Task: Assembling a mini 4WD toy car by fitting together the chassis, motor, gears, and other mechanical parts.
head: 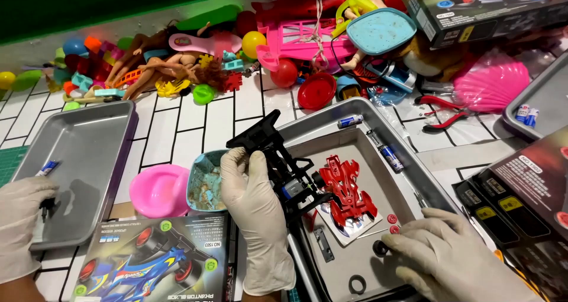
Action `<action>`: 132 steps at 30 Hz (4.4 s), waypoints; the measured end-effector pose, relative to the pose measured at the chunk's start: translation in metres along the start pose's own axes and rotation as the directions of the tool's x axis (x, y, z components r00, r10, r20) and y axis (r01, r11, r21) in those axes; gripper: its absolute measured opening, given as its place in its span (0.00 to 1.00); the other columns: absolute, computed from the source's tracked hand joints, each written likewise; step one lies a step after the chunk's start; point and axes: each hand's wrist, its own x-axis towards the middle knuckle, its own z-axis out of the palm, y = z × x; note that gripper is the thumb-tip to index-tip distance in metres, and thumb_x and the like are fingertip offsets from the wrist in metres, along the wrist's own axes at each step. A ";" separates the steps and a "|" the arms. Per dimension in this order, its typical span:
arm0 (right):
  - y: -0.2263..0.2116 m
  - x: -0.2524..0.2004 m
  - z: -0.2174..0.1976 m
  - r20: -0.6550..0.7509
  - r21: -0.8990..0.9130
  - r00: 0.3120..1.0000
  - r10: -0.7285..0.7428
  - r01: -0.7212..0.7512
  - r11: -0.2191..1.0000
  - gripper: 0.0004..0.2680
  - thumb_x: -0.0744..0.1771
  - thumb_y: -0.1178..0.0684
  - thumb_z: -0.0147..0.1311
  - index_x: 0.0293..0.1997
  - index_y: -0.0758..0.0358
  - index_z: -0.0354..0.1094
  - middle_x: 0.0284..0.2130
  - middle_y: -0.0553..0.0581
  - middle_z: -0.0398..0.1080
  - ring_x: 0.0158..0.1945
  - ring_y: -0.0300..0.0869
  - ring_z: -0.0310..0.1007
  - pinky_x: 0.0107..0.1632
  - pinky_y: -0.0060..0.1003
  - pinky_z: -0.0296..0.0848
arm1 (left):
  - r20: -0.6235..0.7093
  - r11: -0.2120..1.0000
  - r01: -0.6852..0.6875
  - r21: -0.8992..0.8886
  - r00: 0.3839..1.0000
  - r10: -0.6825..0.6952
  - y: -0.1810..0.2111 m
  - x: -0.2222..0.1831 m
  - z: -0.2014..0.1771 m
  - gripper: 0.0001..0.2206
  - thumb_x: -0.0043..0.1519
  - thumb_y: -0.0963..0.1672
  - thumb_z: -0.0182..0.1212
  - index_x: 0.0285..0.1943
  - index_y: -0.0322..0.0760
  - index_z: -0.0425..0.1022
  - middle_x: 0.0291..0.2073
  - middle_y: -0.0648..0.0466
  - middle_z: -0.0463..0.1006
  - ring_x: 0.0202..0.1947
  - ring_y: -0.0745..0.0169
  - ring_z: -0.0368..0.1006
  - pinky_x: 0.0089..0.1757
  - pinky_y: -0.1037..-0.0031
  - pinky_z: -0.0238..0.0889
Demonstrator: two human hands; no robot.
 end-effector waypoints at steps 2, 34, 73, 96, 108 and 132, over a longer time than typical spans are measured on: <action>-0.007 0.023 -0.019 -0.017 -0.001 0.999 0.028 -0.028 1.000 0.15 0.63 0.38 0.60 0.52 0.43 0.71 0.43 0.41 0.76 0.48 0.41 0.73 0.58 0.46 0.65 | -0.012 1.000 0.004 -0.004 1.000 -0.004 0.002 0.001 0.000 0.08 0.63 0.41 0.58 0.49 0.34 0.73 0.39 0.53 0.77 0.41 0.65 0.74 0.46 0.76 0.69; -0.013 0.095 -0.030 0.070 -0.114 0.972 0.224 -0.215 0.970 0.13 0.67 0.51 0.50 0.57 0.57 0.70 0.40 0.56 0.76 0.41 0.54 0.74 0.46 0.51 0.69 | -0.091 0.989 0.011 -0.146 0.996 -0.025 0.002 0.012 -0.009 0.07 0.62 0.42 0.58 0.46 0.34 0.74 0.36 0.56 0.76 0.39 0.67 0.70 0.46 0.77 0.66; -0.026 0.122 -0.022 0.301 -0.010 0.813 0.499 -0.521 0.854 0.05 0.65 0.48 0.54 0.43 0.49 0.70 0.37 0.57 0.73 0.41 0.55 0.77 0.44 0.45 0.76 | -0.004 0.991 -0.002 -0.136 1.000 0.002 0.018 0.004 -0.011 0.02 0.63 0.40 0.59 0.41 0.41 0.73 0.31 0.61 0.70 0.37 0.73 0.62 0.42 0.77 0.62; -0.005 0.085 -0.064 0.113 0.391 0.936 0.332 -0.349 0.851 0.01 0.62 0.50 0.63 0.32 0.47 0.78 0.45 0.47 0.69 0.42 0.38 0.76 0.50 0.34 0.69 | 0.183 0.998 0.006 -0.057 0.983 0.005 -0.022 0.007 0.002 0.08 0.62 0.42 0.59 0.47 0.36 0.76 0.37 0.55 0.78 0.38 0.67 0.71 0.44 0.76 0.66; -0.014 0.148 -0.090 -0.086 0.515 0.913 0.399 -0.302 0.802 0.05 0.63 0.59 0.61 0.38 0.52 0.75 0.29 0.52 0.78 0.37 0.46 0.81 0.46 0.41 0.77 | 0.408 0.988 0.100 0.118 0.902 -0.140 -0.025 -0.011 0.020 0.08 0.58 0.41 0.67 0.44 0.42 0.78 0.32 0.60 0.76 0.32 0.75 0.71 0.39 0.81 0.70; -0.001 0.140 -0.036 -0.163 0.390 0.914 0.371 -0.286 0.875 0.08 0.62 0.58 0.63 0.39 0.45 0.76 0.29 0.45 0.75 0.34 0.43 0.74 0.43 0.37 0.75 | 0.450 0.927 0.118 0.355 0.848 -0.280 -0.002 -0.031 0.016 0.07 0.55 0.45 0.64 0.42 0.47 0.80 0.32 0.58 0.80 0.35 0.71 0.75 0.43 0.75 0.70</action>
